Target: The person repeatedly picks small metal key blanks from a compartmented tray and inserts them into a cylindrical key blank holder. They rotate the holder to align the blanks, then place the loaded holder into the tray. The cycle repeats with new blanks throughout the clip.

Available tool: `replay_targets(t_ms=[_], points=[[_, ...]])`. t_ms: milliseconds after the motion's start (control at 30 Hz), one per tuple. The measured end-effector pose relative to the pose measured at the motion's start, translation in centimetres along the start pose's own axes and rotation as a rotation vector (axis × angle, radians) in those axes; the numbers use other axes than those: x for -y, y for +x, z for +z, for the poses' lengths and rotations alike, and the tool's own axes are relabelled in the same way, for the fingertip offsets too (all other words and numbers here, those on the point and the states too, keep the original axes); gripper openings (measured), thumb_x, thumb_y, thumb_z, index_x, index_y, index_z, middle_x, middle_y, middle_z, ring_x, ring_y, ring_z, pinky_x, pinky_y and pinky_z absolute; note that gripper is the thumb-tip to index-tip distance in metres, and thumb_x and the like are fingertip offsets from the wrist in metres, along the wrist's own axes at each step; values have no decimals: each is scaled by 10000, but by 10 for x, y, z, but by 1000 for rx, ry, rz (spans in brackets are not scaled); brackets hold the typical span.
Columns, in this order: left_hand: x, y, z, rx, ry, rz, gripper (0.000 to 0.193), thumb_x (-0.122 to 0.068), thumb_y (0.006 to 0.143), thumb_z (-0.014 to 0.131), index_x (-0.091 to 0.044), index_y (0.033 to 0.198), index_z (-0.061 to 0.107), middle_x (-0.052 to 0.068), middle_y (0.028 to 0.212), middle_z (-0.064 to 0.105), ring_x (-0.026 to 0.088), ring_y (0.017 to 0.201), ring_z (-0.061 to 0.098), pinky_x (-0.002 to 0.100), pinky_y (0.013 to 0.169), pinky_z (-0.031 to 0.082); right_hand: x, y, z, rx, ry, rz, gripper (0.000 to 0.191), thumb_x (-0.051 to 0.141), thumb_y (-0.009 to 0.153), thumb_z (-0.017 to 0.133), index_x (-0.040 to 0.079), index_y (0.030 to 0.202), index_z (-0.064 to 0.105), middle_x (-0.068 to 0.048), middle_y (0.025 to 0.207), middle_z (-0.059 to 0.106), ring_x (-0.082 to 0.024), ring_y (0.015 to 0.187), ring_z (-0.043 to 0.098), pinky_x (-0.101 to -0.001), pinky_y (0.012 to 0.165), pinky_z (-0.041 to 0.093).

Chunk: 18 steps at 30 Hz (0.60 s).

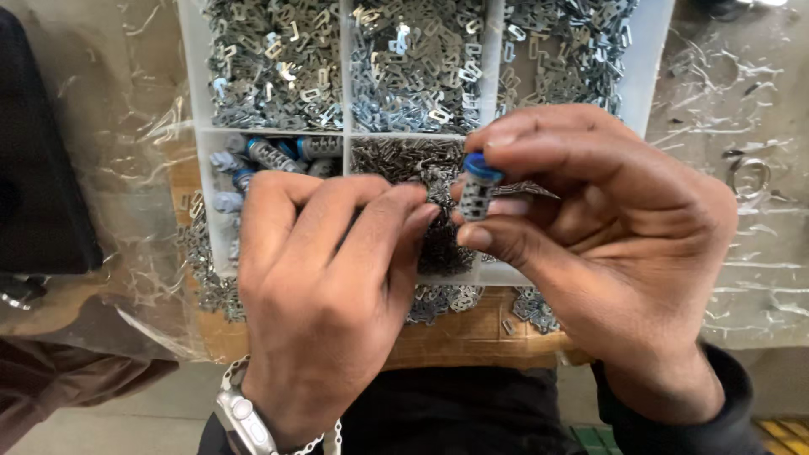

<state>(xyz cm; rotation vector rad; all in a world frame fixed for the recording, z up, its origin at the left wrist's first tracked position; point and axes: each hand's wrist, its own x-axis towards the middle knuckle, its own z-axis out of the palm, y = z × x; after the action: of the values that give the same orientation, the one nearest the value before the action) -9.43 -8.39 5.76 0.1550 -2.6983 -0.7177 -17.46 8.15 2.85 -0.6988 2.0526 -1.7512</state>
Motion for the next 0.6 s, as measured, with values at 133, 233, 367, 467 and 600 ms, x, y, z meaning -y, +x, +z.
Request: replay_targets(t_ms=[133,233,367,467,600], points=[[-2,-12,2,-49,-179,-118,117,-66,913,811,-35,987,727,66,958,728,263,904,625,327,775,496,0,-1,0,28,-3,-7,302,-48,888,784,-29,1164,662,-182,1282,672,-163,1060,750,-219,855,699],[-2,-23,4,-77,-354,-190,113,-87,966,798,-45,1036,719,40,1010,740,202,918,670,287,812,528,1,-1,0,29,-22,-11,291,-53,888,777,-36,1152,656,-191,1282,659,-181,1116,735,-226,861,696],[1,-29,8,-102,-402,-170,111,-99,996,795,-48,1051,713,32,973,738,179,887,675,276,809,523,2,-2,1,25,28,8,266,-75,895,769,-34,1132,657,-191,1270,656,-177,1079,740,-239,870,706],[1,-27,10,-103,-388,-166,114,-102,995,798,-46,1043,711,32,957,737,178,874,672,269,786,521,4,-3,1,31,3,2,263,-94,878,778,-38,1106,659,-191,1253,651,-181,1073,727,-249,887,693],[-1,-27,10,-112,-377,-172,120,-89,969,810,-35,1012,712,44,971,739,183,873,690,269,772,546,5,-3,1,39,-41,-21,241,-85,869,793,-29,1073,678,-182,1225,662,-183,1080,721,-250,895,686]])
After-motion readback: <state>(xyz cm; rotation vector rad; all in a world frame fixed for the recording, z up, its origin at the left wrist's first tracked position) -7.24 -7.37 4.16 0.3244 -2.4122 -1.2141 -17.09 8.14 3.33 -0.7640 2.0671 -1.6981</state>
